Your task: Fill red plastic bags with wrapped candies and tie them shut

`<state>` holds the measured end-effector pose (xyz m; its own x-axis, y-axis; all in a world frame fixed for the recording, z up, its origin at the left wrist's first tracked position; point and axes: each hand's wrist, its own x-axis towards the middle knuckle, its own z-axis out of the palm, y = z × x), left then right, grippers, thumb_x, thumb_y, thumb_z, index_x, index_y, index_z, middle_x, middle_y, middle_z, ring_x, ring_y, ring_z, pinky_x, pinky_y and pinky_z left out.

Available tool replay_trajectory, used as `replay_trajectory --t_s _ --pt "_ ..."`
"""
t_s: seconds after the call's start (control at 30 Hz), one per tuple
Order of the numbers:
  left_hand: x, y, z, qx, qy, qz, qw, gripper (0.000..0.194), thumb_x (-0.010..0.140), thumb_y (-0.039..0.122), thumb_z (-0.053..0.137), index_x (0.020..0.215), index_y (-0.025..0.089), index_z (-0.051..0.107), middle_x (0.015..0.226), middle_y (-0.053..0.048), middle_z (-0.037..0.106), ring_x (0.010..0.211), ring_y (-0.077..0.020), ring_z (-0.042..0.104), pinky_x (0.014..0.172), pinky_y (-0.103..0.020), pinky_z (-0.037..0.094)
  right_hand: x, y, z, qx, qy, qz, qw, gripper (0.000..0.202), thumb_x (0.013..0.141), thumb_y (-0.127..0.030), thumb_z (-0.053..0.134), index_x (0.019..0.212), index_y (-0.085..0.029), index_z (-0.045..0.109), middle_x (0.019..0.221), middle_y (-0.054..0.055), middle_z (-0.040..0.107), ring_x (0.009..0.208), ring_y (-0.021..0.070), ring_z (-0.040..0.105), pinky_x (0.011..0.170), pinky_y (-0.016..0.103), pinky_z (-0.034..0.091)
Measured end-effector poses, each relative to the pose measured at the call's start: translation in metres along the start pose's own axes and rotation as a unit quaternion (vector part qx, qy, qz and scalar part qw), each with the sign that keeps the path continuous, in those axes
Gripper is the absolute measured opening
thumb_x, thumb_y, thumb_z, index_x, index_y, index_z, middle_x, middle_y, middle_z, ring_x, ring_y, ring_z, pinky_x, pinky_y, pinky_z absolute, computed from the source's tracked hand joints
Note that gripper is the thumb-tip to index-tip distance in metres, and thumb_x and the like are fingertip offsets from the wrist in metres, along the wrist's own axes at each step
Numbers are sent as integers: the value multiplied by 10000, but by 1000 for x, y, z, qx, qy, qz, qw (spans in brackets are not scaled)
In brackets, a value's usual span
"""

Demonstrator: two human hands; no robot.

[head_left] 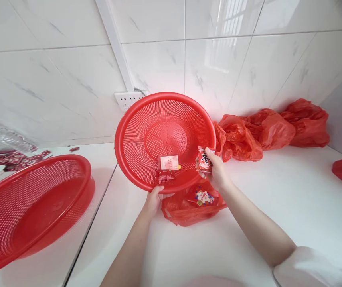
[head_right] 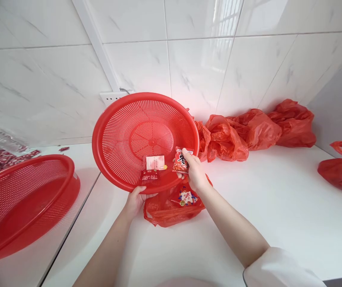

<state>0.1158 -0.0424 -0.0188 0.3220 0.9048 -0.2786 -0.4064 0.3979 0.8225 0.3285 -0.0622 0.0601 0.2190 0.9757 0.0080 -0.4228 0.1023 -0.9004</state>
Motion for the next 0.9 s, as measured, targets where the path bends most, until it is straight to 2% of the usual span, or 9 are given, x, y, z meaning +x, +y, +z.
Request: replay_trajectory --t_s 0.13,0.23,0.43,0.53,0.63,0.73,0.9 --pt "-1 1 1 7 6 1 1000 321 683 245 632 956 86 689 954 -122 744 892 -300 703 825 -437 570 4 2 -3 -1 36 -35 999 369 751 -493 686 612 -160 604 546 -24 578 439 80 478 416 193 405" --pt "0 1 1 8 14 3 1000 318 669 244 635 940 86 690 935 -118 746 882 -299 704 818 -437 572 4 3 -5 -35 50 -76 995 383 727 -492 707 576 -165 578 526 -30 562 460 85 489 469 203 424" --pt "2 -2 -1 3 19 2 1000 311 658 244 645 925 95 698 927 -109 746 885 -300 701 817 -443 572 3 5 -14 -115 60 -118 984 420 766 -508 659 540 -168 564 507 -12 570 462 108 509 481 232 404" --pt "4 -3 -2 3 21 3 1000 305 653 245 648 915 98 701 916 -109 747 889 -304 700 820 -448 569 1 5 -12 -120 57 -130 983 412 786 -496 652 553 -167 571 518 -12 576 478 107 518 501 233 416" --pt "5 -3 -3 2 14 3 1000 307 659 248 648 920 96 702 922 -112 746 893 -304 699 820 -445 570 1 2 -6 -80 47 -114 989 362 819 -514 617 719 -168 655 606 3 642 537 114 561 530 228 447" --pt "4 -3 -3 2 9 5 1000 314 669 245 648 941 97 699 933 -112 744 898 -300 698 817 -441 571 2 1 -1 -46 29 -76 996 399 849 -549 556 941 -185 690 788 34 710 593 120 594 512 221 452" --pt "2 -1 -2 0 12 3 1000 318 664 237 647 947 102 701 934 -106 744 888 -297 700 801 -433 577 5 1 -1 31 22 -28 999 329 765 -507 676 879 -199 696 855 27 707 751 155 644 610 240 508"
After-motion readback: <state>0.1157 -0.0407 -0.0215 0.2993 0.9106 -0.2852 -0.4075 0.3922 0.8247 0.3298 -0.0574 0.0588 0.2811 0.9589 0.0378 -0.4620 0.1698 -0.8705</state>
